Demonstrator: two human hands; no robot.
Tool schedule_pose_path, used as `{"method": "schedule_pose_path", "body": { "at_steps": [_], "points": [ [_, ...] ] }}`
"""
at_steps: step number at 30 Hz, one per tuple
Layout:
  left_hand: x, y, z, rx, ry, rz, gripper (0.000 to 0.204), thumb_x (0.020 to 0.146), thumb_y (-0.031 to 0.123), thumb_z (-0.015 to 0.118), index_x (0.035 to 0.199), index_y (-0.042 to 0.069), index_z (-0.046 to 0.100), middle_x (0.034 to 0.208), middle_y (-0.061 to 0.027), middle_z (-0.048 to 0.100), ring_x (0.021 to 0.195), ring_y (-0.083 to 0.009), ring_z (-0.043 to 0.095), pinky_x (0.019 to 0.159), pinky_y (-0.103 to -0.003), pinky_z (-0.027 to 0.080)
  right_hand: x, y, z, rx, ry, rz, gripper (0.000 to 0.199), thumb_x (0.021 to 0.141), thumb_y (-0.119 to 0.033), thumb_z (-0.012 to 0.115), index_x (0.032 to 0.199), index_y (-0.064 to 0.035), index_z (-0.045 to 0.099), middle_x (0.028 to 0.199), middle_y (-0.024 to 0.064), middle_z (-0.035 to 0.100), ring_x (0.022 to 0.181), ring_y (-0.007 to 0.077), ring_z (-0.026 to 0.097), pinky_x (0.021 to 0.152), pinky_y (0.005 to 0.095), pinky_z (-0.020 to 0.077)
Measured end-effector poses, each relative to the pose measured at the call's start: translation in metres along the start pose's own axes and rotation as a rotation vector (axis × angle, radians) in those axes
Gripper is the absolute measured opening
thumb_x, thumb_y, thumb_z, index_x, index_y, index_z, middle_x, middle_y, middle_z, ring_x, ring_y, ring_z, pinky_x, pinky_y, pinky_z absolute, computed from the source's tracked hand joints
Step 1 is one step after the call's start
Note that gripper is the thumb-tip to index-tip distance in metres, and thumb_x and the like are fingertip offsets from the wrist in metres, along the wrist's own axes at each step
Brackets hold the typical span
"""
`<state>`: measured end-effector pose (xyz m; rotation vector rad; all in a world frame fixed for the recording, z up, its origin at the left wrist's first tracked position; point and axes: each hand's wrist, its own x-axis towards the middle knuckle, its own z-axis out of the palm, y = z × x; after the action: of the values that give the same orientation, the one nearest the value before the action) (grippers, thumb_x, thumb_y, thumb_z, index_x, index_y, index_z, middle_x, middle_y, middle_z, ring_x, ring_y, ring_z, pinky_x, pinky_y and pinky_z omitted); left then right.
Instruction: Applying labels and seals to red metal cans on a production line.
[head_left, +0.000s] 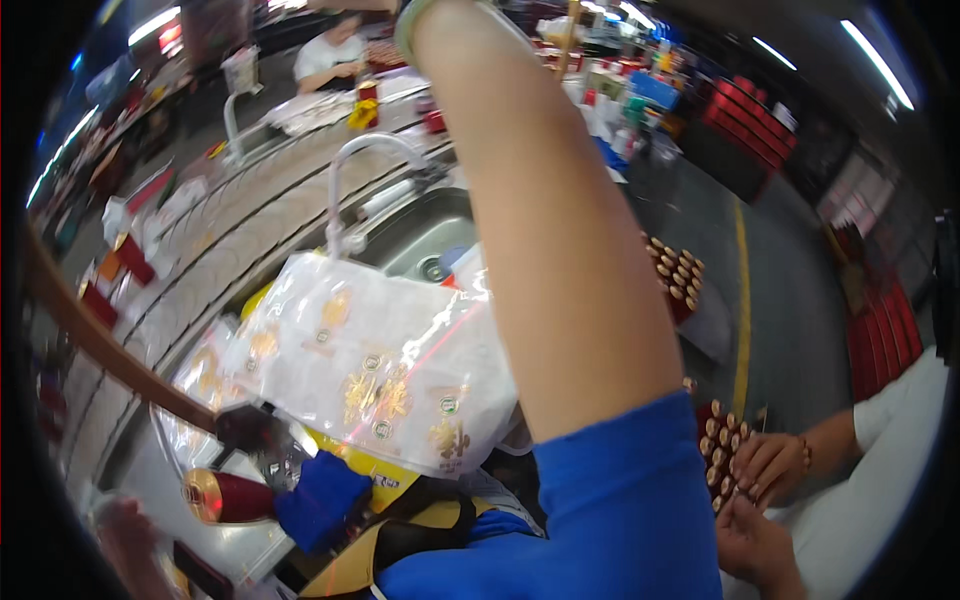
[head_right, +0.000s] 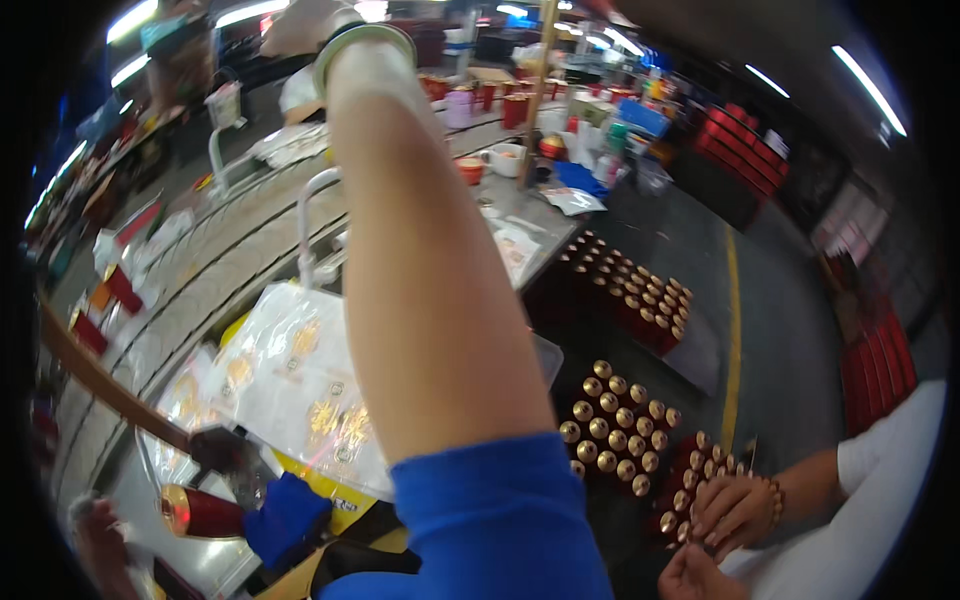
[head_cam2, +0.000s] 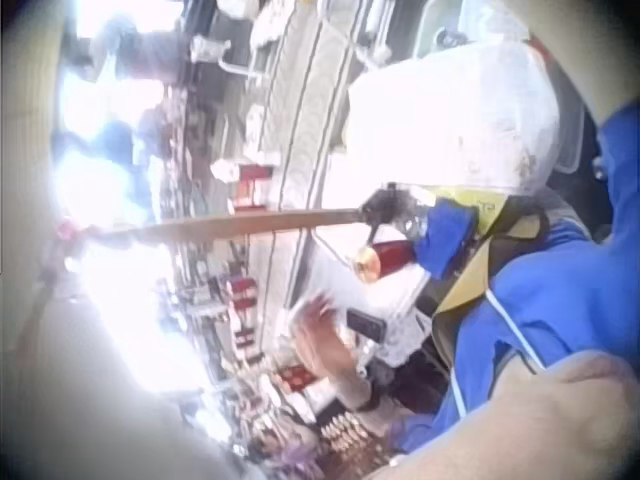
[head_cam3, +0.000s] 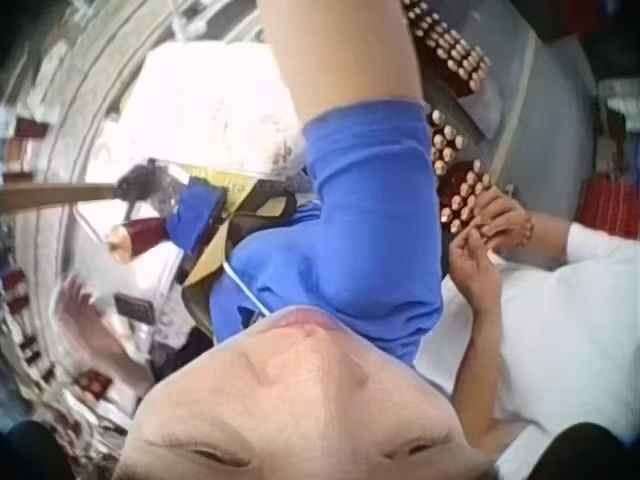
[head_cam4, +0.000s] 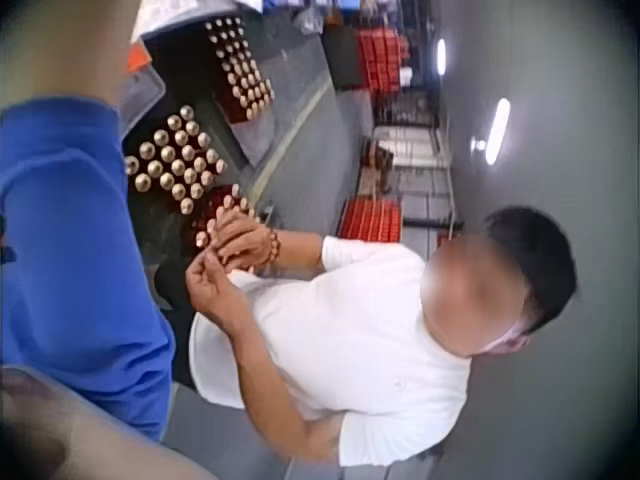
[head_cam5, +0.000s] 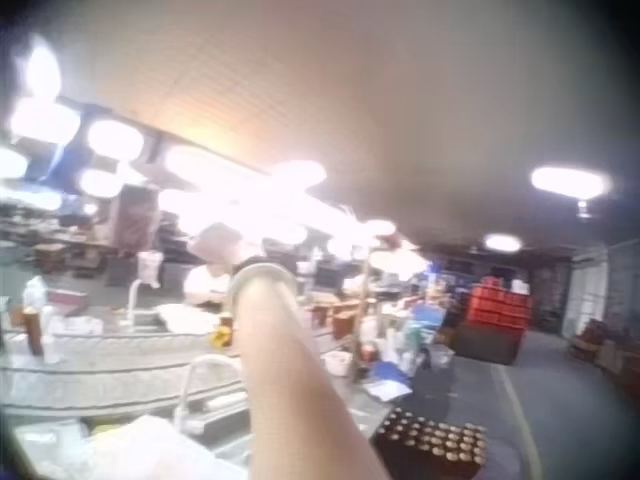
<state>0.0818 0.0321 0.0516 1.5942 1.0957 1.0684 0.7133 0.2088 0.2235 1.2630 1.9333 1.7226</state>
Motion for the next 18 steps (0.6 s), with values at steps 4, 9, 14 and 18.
{"method": "schedule_pose_path", "body": {
  "at_steps": [4, 9, 14, 18],
  "points": [
    [-0.01, -0.013, 0.167, -0.046, -0.853, -0.09, 0.04, 0.1, 0.016, 0.065, 0.134, -0.005, 0.057, 0.124, -0.0172, 0.07, 0.109, -0.0221, 0.069, 0.095, -0.034, 0.054, 0.054, -0.027, -0.021, 0.023, 0.123, -0.031, 0.013, 0.089, -0.02, 0.062, 0.097, -0.02, 0.073, 0.103, 0.0005, 0.072, 0.102, 0.0187, 0.07, 0.087, 0.0348, 0.0564],
    [-0.023, -0.017, 0.322, -0.419, -1.52, 0.125, 0.031, 0.101, 0.014, 0.062, 0.123, -0.006, 0.054, 0.123, -0.0191, 0.064, 0.103, -0.0224, 0.07, 0.088, -0.035, 0.056, 0.099, -0.054, -0.05, 0.044, 0.224, -0.05, 0.01, 0.088, -0.018, 0.063, 0.091, -0.0183, 0.073, 0.095, 0.0002, 0.074, 0.097, 0.0188, 0.072, 0.082, 0.035, 0.0575],
    [-0.072, -0.01, 0.39, -0.58, -1.713, 0.054, 0.019, 0.09, 0.0, 0.059, 0.109, -0.001, 0.06, 0.09, -0.0123, 0.071, 0.084, -0.0196, 0.071, 0.076, -0.036, 0.056, 0.117, -0.08, -0.068, 0.088, 0.348, -0.114, 0.009, 0.086, -0.016, 0.064, 0.087, -0.0168, 0.073, 0.089, 0.0016, 0.074, 0.09, 0.0199, 0.073, 0.076, 0.0355, 0.0585],
    [-0.091, -0.015, 0.409, -0.566, -1.809, 0.07, 0.02, 0.091, 0.001, 0.059, 0.11, -0.002, 0.061, 0.094, -0.0137, 0.07, 0.087, -0.0217, 0.071, 0.078, -0.037, 0.056, 0.135, -0.113, -0.068, 0.298, 0.318, -0.034, 0.01, 0.087, -0.016, 0.066, 0.094, -0.0199, 0.071, 0.095, -0.004, 0.073, 0.103, 0.0178, 0.068, 0.085, 0.034, 0.0551]
  ]
}}
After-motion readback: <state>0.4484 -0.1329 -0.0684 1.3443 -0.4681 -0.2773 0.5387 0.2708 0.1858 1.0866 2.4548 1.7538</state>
